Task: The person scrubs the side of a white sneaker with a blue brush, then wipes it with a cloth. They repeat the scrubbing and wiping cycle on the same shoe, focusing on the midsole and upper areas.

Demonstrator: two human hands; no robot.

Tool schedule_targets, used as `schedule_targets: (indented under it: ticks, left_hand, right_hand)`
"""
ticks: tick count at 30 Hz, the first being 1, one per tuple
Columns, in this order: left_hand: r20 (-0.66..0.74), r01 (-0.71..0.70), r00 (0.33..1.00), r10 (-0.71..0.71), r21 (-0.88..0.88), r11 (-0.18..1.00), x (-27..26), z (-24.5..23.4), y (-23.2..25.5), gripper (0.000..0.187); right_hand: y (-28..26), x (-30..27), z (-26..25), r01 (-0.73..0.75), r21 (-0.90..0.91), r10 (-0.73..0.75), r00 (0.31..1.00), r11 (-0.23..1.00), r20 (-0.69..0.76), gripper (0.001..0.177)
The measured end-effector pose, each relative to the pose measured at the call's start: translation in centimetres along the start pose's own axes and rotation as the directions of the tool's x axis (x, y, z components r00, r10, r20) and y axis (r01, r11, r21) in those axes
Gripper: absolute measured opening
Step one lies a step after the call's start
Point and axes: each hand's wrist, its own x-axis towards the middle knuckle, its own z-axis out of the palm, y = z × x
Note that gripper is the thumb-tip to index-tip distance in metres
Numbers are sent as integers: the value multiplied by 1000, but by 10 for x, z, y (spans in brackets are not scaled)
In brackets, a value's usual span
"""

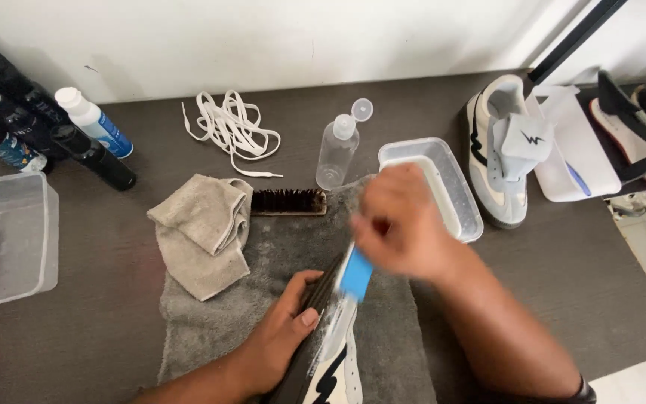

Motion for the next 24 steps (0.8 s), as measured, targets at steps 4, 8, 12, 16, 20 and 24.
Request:
schedule_targets:
  ticks: [4,8,12,16,20,24]
  left_hand:
    - [-7,-63,998,63,-21,998,3,-2,-7,77]
    - [-1,8,1000,-8,-40,999,0,-2,-11,73]
    - [-7,-51,999,52,65,997,1,-4,-7,60]
    - [5,-8,1000,8,-14,1000,1,-2,-7,69]
    - [3,-56,998,56,18,998,4,-4,-6,69]
    - [-8,-43,999,43,38,998,5,-3,-6,69]
  right_hand:
    - [-21,1,11,179,67,-183,981,982,63,32]
    - [-1,2,5,98,75,-100,995,992,18,34]
    - [-31,-8,21,134,22,-135,990,991,42,30]
    - [-6,3,9,142,201,-146,989,969,8,34]
    - [-25,0,11,18,11,-19,997,1000,81,28]
    - [-20,10,14,167,240,-175,985,956,10,30]
